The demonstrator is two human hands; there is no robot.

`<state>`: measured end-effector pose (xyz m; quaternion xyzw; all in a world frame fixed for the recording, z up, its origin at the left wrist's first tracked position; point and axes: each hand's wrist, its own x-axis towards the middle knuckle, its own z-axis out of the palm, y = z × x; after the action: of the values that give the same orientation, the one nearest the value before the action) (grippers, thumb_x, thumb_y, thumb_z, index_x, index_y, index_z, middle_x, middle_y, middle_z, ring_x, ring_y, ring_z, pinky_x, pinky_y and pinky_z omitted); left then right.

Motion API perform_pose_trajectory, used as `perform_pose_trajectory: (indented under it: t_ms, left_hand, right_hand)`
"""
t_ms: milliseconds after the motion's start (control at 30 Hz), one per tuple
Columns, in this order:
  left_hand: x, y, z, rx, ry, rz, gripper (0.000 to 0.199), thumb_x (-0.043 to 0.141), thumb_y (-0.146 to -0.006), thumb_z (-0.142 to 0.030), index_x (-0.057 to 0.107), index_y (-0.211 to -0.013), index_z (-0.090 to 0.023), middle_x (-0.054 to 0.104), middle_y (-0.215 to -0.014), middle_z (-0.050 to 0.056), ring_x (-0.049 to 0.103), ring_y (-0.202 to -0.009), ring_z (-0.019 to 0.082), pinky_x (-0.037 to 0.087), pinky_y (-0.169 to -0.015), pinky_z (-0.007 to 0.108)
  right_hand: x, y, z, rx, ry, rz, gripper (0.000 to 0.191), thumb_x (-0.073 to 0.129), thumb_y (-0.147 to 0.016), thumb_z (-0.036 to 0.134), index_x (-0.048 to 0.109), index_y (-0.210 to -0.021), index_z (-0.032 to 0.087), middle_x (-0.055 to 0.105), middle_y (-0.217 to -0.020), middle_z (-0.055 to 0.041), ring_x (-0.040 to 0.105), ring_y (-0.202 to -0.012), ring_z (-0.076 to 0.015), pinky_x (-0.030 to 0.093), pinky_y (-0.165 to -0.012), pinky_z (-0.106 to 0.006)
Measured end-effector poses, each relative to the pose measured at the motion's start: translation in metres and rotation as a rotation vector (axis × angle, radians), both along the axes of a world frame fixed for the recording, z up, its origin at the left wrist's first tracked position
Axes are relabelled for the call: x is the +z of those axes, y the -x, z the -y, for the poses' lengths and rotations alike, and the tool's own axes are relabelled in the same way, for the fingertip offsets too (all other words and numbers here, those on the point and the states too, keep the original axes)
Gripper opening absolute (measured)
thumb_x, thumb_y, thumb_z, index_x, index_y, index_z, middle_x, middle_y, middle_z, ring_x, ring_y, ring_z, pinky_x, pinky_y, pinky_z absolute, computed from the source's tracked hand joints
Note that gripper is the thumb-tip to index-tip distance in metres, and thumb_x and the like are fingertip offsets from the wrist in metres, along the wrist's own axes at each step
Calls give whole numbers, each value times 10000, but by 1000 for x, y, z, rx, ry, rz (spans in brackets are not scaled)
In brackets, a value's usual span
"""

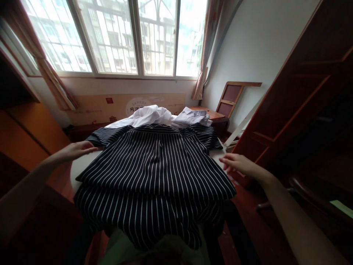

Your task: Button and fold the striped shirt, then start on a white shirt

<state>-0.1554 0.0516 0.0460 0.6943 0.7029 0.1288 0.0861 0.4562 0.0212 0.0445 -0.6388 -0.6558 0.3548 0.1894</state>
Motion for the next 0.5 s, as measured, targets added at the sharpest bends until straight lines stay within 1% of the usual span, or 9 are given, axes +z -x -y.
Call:
perform_pose_trajectory:
  t_ms: [67, 133, 167, 233, 267, 300, 367, 433, 500]
  left_hand:
    - [12, -14, -29, -21, -92, -107, 341, 473, -738, -471, 598, -855, -176, 650, -850, 37, 590, -763, 170, 425, -682, 243]
    - [18, -32, -58, 3, -171, -212, 325, 426, -785, -403, 572, -961, -172, 634, -963, 71, 580, -861, 198, 419, -727, 271]
    - [19, -39, -71, 31, -185, -249, 324, 410, -798, -372, 556, -1012, -176, 625, -1000, 83, 573, -900, 213, 419, -742, 284]
    - [14, -48, -97, 52, -211, -298, 358, 412, -798, -304, 502, -1125, -188, 590, -1099, 101, 542, -996, 232, 411, -789, 301]
    - [9, -50, -108, 58, -215, -315, 403, 424, -791, -287, 461, -1180, -187, 567, -1144, 114, 523, -1034, 243, 403, -814, 310]
    - [2, -49, -118, 67, -208, -321, 446, 434, -786, -279, 423, -1221, -178, 545, -1177, 128, 507, -1062, 251, 394, -834, 315]
    - [-13, -44, -133, 87, -144, -309, 489, 447, -783, -289, 389, -1247, -146, 536, -1183, 154, 501, -1074, 259, 391, -841, 314]
    - [-29, -39, -140, 92, -88, -295, 455, 436, -787, -290, 426, -1206, -112, 558, -1142, 169, 518, -1047, 259, 402, -821, 305]
    - [-40, -34, -139, 84, -106, -297, 380, 397, -795, -256, 483, -1131, -102, 567, -1121, 168, 538, -1013, 253, 413, -800, 299]
  right_hand:
    - [5, 6, -33, -4, -139, 86, 375, 509, -718, 519, 579, -801, 160, 635, -679, -66, 602, -606, -183, 460, -539, -273]
    - [10, 20, -66, -9, -314, 263, 278, 491, -768, 403, 571, -878, 161, 648, -776, -73, 614, -703, -194, 464, -620, -282]
    - [12, 28, -82, -34, -394, 365, 246, 496, -774, 346, 566, -926, 165, 648, -842, -76, 612, -767, -201, 461, -675, -289]
    - [11, 42, -111, -87, -505, 541, 288, 494, -783, 271, 530, -1050, 170, 614, -1023, -97, 581, -921, -219, 440, -771, -299]
    - [9, 48, -123, -111, -520, 622, 328, 490, -788, 263, 506, -1101, 165, 580, -1098, -117, 553, -987, -232, 428, -798, -309]
    - [5, 53, -133, -129, -498, 688, 365, 488, -793, 275, 485, -1137, 154, 554, -1140, -138, 532, -1026, -248, 422, -810, -321]
    - [-5, 58, -148, -144, -389, 793, 408, 481, -800, 321, 474, -1152, 115, 535, -1152, -180, 518, -1045, -276, 419, -806, -344]
    - [-16, 59, -154, -137, -289, 855, 395, 461, -810, 331, 493, -1117, 83, 545, -1125, -201, 529, -1029, -281, 417, -797, -347]
    - [-23, 55, -155, -117, -265, 875, 353, 431, -828, 309, 509, -1084, 79, 559, -1105, -199, 542, -1015, -266, 416, -793, -336]
